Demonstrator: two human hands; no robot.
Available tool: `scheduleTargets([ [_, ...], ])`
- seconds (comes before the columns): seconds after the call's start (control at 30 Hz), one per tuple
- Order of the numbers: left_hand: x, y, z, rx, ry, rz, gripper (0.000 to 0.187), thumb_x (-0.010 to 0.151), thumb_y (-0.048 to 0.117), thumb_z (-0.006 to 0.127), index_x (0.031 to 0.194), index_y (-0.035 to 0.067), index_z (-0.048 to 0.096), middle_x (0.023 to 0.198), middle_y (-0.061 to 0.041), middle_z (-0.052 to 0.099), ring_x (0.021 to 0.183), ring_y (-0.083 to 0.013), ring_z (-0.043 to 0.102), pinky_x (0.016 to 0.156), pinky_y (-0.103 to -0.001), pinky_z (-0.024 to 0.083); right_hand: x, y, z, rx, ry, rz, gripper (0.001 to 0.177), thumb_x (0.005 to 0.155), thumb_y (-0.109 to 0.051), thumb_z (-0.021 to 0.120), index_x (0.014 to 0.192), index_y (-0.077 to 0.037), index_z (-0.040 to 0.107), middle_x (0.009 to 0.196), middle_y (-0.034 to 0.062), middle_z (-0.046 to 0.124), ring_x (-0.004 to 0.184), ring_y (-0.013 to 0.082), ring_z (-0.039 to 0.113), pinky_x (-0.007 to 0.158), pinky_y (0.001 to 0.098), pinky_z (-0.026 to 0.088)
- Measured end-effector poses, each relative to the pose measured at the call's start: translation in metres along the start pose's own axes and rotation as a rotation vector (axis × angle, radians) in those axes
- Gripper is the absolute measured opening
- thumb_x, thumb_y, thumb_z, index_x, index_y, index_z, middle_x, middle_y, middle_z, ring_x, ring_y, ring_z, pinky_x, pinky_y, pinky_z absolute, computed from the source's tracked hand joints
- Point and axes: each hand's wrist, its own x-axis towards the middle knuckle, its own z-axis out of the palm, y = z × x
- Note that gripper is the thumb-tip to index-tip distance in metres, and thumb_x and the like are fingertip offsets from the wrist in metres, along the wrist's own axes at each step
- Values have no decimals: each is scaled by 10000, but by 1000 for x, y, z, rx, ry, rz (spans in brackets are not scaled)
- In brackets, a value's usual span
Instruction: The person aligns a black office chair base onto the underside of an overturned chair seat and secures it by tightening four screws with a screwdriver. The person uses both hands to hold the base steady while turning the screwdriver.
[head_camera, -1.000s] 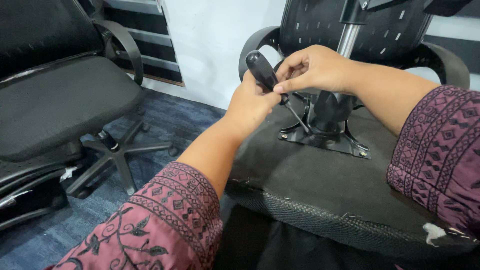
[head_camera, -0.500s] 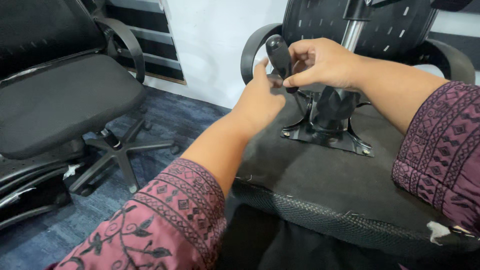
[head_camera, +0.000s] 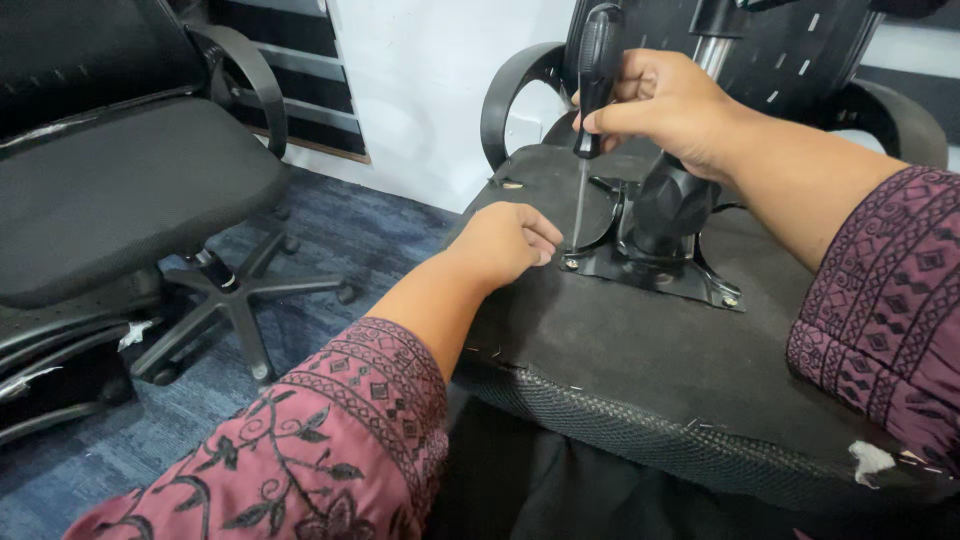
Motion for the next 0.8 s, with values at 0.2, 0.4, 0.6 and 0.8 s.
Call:
scheduleTargets([
  [0.2, 20, -26, 6, -79, -43, 92, 293, 823, -106, 650, 1079, -12, 757, 978, -102, 787, 910, -150, 744, 817, -261, 577, -2, -8, 2, -58, 42, 71, 344, 911, -19, 651, 1254, -14, 627, 1095, 140, 745, 976, 218, 749, 879, 329, 624],
  [0.4, 21, -23, 10, -134, -80, 65, 306, 840, -119, 607, 1090, -20, 752, 994, -111, 795, 923, -156, 757, 829, -255, 584, -4, -12, 4, -32, 34, 44, 445, 883, 45, 589, 1326, 22, 546, 1091, 166, 738, 995, 240, 759, 884, 340, 630],
  [0.6, 9, -8, 10, -23, -68, 2, 336, 840, -97, 592, 1109, 20, 756, 1005, -76, 799, 944, -125, 755, 838, -231, 565, -2, -11, 5, -34, 23, 67, 470, 871, 49, 598, 1336, 18, 535, 1077, 177, 737, 976, 251, 757, 843, 335, 615],
  [0.8, -1, 7, 10, 57, -51, -45, 390, 805, -94, 568, 1105, 56, 767, 1018, -48, 810, 965, -116, 755, 859, -234, 549, -4, -13, 5, -85, -1, 50, 485, 887, 28, 598, 1359, 21, 488, 1061, 179, 742, 964, 247, 762, 834, 345, 625],
])
